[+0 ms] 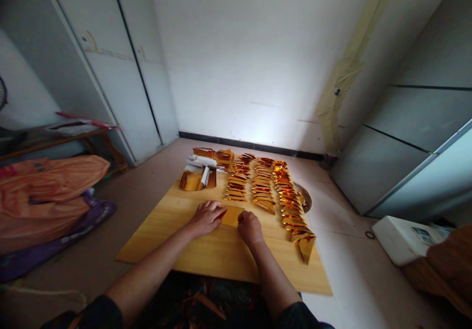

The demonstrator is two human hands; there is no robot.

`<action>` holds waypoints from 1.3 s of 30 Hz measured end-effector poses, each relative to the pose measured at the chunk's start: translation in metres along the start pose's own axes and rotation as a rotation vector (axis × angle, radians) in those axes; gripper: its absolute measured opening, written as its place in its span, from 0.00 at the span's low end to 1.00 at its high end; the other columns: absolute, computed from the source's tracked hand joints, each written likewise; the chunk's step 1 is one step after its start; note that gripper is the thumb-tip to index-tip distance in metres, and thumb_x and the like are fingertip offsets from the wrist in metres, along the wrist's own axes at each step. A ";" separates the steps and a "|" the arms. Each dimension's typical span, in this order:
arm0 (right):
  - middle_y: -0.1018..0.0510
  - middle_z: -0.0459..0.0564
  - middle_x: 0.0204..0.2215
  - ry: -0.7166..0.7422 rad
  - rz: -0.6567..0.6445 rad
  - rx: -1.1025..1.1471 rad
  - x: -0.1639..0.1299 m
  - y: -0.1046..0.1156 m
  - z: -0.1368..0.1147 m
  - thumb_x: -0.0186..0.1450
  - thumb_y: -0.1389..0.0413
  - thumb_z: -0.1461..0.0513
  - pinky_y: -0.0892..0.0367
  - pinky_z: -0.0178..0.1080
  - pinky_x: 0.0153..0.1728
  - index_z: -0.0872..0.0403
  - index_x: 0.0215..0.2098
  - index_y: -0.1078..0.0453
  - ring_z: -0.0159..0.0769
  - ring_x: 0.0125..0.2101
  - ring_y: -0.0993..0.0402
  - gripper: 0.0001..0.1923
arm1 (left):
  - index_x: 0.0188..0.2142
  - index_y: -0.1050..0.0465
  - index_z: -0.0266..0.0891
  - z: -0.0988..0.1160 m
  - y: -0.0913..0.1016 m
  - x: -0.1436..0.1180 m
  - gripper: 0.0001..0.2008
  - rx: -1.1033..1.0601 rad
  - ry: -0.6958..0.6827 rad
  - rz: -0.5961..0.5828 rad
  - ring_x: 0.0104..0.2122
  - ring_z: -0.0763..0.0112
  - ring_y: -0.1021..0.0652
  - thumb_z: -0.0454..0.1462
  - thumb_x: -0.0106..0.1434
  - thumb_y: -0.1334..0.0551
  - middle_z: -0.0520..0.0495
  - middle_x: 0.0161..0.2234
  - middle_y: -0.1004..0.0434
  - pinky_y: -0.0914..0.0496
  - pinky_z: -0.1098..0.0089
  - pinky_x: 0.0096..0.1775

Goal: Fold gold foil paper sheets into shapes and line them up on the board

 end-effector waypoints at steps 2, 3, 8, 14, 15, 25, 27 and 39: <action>0.24 0.47 0.28 0.010 0.008 -0.016 0.000 0.000 0.001 0.51 0.50 0.75 0.42 0.28 0.30 0.55 0.29 0.28 0.30 0.30 0.30 0.14 | 0.54 0.34 0.53 -0.002 -0.001 0.001 0.23 0.006 -0.022 -0.013 0.50 0.63 0.35 0.34 0.59 0.44 0.49 0.51 0.33 0.42 0.61 0.52; 0.25 0.47 0.29 0.019 0.016 -0.035 0.000 0.000 0.001 0.52 0.50 0.75 0.43 0.28 0.30 0.55 0.29 0.28 0.30 0.30 0.30 0.14 | 0.54 0.34 0.54 -0.003 0.000 0.001 0.23 0.006 -0.027 -0.013 0.50 0.63 0.35 0.33 0.60 0.44 0.49 0.51 0.33 0.43 0.61 0.52; 0.28 0.48 0.34 0.065 0.065 -0.133 -0.007 -0.001 -0.001 0.59 0.52 0.72 0.44 0.29 0.29 0.54 0.31 0.28 0.28 0.28 0.32 0.12 | 0.51 0.32 0.56 -0.002 0.003 0.000 0.21 -0.003 -0.010 -0.012 0.49 0.64 0.34 0.34 0.60 0.44 0.51 0.50 0.32 0.42 0.62 0.51; 0.31 0.45 0.36 0.203 -0.010 -0.147 -0.012 -0.001 -0.004 0.59 0.45 0.64 0.43 0.29 0.29 0.52 0.32 0.30 0.27 0.30 0.31 0.03 | 0.53 0.34 0.50 0.004 0.009 -0.001 0.27 0.001 -0.053 0.003 0.49 0.60 0.35 0.47 0.53 0.36 0.48 0.50 0.33 0.41 0.61 0.51; 0.31 0.45 0.36 0.223 -0.022 -0.150 -0.012 0.000 -0.004 0.58 0.45 0.63 0.43 0.29 0.30 0.52 0.32 0.31 0.28 0.31 0.31 0.03 | 0.52 0.33 0.50 0.003 0.009 -0.001 0.26 0.008 -0.052 0.008 0.49 0.60 0.35 0.47 0.53 0.36 0.48 0.50 0.33 0.41 0.61 0.50; 0.29 0.46 0.38 0.324 0.014 -0.349 -0.012 -0.008 -0.004 0.69 0.56 0.59 0.43 0.27 0.28 0.51 0.36 0.29 0.25 0.30 0.29 0.14 | 0.50 0.30 0.49 0.003 0.011 -0.001 0.17 -0.004 -0.046 0.084 0.47 0.63 0.33 0.45 0.62 0.43 0.47 0.46 0.29 0.40 0.62 0.49; 0.28 0.46 0.37 0.303 0.032 -0.364 -0.011 -0.007 -0.003 0.70 0.57 0.59 0.44 0.28 0.27 0.51 0.35 0.30 0.24 0.29 0.29 0.15 | 0.46 0.27 0.48 0.004 0.012 0.001 0.14 -0.017 -0.051 0.112 0.45 0.64 0.31 0.44 0.65 0.45 0.48 0.44 0.28 0.39 0.64 0.47; 0.25 0.49 0.29 0.082 0.123 -0.343 0.015 0.000 -0.008 0.71 0.57 0.60 0.46 0.31 0.24 0.54 0.35 0.33 0.29 0.26 0.29 0.14 | 0.24 0.28 0.38 -0.005 0.007 0.027 0.14 -0.034 0.162 0.227 0.34 0.69 0.28 0.40 0.64 0.43 0.47 0.28 0.26 0.38 0.70 0.37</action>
Point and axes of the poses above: each hand's wrist, its own x-axis towards the middle knuckle, its own y-axis out of the back of the hand, z = x × y, the point moved 6 cm from there along x, towards the middle knuckle
